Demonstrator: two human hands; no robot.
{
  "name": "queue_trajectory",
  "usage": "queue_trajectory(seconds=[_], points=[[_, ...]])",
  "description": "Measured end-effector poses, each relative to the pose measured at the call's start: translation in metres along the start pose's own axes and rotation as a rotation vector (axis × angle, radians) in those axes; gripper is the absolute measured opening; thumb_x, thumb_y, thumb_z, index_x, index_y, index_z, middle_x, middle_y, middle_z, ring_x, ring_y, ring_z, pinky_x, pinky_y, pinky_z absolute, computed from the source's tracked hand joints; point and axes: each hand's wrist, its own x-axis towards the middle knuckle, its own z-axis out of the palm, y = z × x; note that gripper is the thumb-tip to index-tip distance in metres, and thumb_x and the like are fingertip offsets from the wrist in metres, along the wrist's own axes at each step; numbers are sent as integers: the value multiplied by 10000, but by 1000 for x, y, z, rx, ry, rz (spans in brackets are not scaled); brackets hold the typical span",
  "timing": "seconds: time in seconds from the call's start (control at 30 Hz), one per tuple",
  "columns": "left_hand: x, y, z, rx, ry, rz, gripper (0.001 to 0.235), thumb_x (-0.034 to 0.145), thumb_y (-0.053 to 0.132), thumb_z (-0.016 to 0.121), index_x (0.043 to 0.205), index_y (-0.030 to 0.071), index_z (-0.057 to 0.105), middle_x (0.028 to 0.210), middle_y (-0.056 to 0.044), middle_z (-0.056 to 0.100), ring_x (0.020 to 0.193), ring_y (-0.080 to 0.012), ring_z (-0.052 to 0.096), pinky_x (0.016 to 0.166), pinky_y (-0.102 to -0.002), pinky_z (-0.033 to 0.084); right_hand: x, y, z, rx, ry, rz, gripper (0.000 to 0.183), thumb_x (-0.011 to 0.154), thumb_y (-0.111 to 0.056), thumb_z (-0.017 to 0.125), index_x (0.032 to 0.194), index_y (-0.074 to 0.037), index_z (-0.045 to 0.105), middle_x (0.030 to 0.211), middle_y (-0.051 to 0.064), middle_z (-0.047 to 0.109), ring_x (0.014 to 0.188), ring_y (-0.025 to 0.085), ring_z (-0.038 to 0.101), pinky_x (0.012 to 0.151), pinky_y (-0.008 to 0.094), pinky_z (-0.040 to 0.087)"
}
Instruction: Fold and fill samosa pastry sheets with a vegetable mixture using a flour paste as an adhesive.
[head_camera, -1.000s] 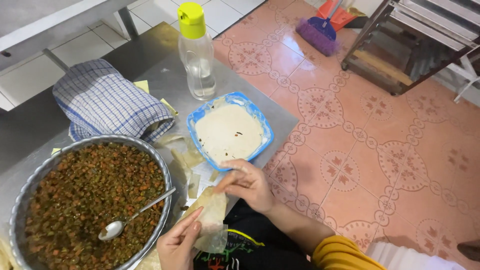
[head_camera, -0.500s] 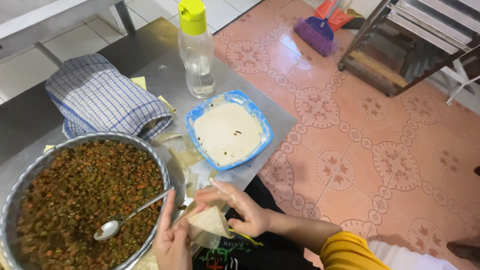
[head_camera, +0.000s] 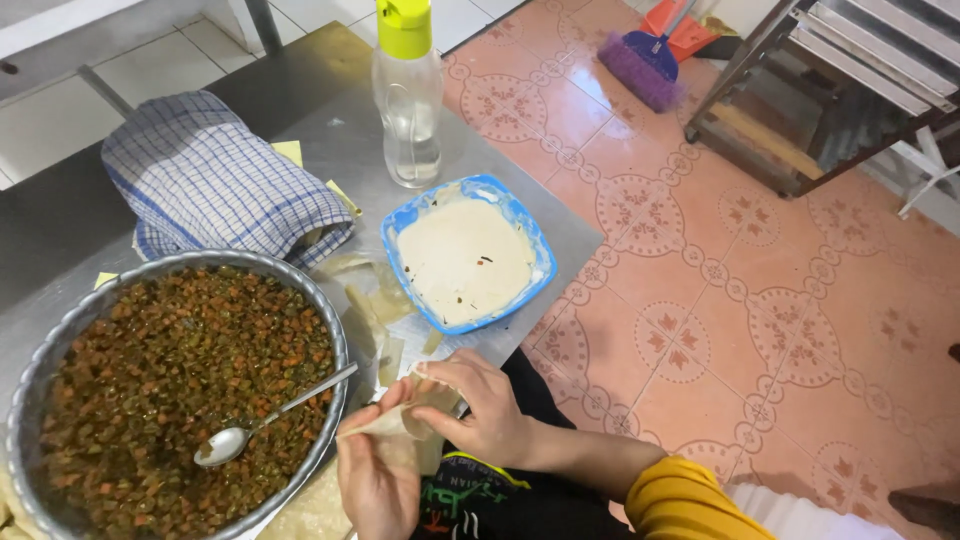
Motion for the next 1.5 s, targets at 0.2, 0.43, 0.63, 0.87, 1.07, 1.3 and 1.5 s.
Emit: queue_trajectory(seconds=[0.2, 0.43, 0.63, 0.87, 1.07, 1.3, 1.5], points=[[15, 14, 27, 17, 22, 72, 482, 1085, 424, 477, 1373, 40, 526, 1439, -305, 537, 1440, -432, 452, 1227, -582, 338, -18, -5, 5, 590, -309, 174, 706, 1083, -340, 577, 1610, -72, 193, 1352, 164, 665, 1473, 323, 513, 1339, 570, 16], [12, 13, 33, -38, -183, 189, 498, 1080, 424, 569, 1412, 56, 517, 1361, -224, 613, 1431, -424, 493, 1242, -573, 359, -44, 19, 29, -29, -156, -398, 560, 1124, -450, 544, 1432, -29, 341, 1277, 138, 714, 1445, 413, 560, 1260, 742, 7], [10, 17, 30, -28, 91, 159, 328, 1096, 290, 575, 1316, 58, 500, 1232, -232, 636, 1343, -439, 539, 1148, -616, 408, -16, 8, 27, 170, -97, -311, 457, 1070, -245, 684, 1391, -82, 403, 1250, 143, 704, 1333, 372, 648, 1280, 686, 196], [4, 31, 8, 35, -76, 88, 287, 1059, 145, 625, 1296, -9, 575, 1349, -299, 621, 1430, -430, 502, 1202, -573, 381, -2, 29, 22, 1010, -110, 561, 504, 954, 90, 710, 1395, -23, 492, 1054, 74, 643, 1006, 137, 636, 929, 289, 526], [-6, 106, 7, 604, -222, -458, 545, 912, -40, 704, 1438, 18, 576, 1392, -258, 506, 1313, -302, 424, 1077, -394, 324, 36, 12, -9, 727, -605, 539, 516, 920, 69, 733, 1365, -68, 509, 974, 55, 689, 928, 114, 653, 855, 270, 554], [-60, 135, -6, 394, 73, -414, 566, 1040, -30, 584, 1589, -41, 444, 1358, -359, 429, 1138, -277, 430, 982, -403, 395, 87, 16, 59, 294, -334, 219, 699, 892, -66, 813, 1476, -98, 432, 1122, 37, 766, 1052, 162, 715, 988, 305, 536], [-75, 174, -10, 118, 268, 294, 632, 1022, -87, 470, 1610, -71, 239, 1637, -187, 377, 1452, -323, 477, 1200, -544, 444, 106, -14, 108, -360, -525, -390, 525, 822, -98, 837, 1314, -80, 655, 970, 137, 670, 924, 327, 613, 839, 440, 501]])
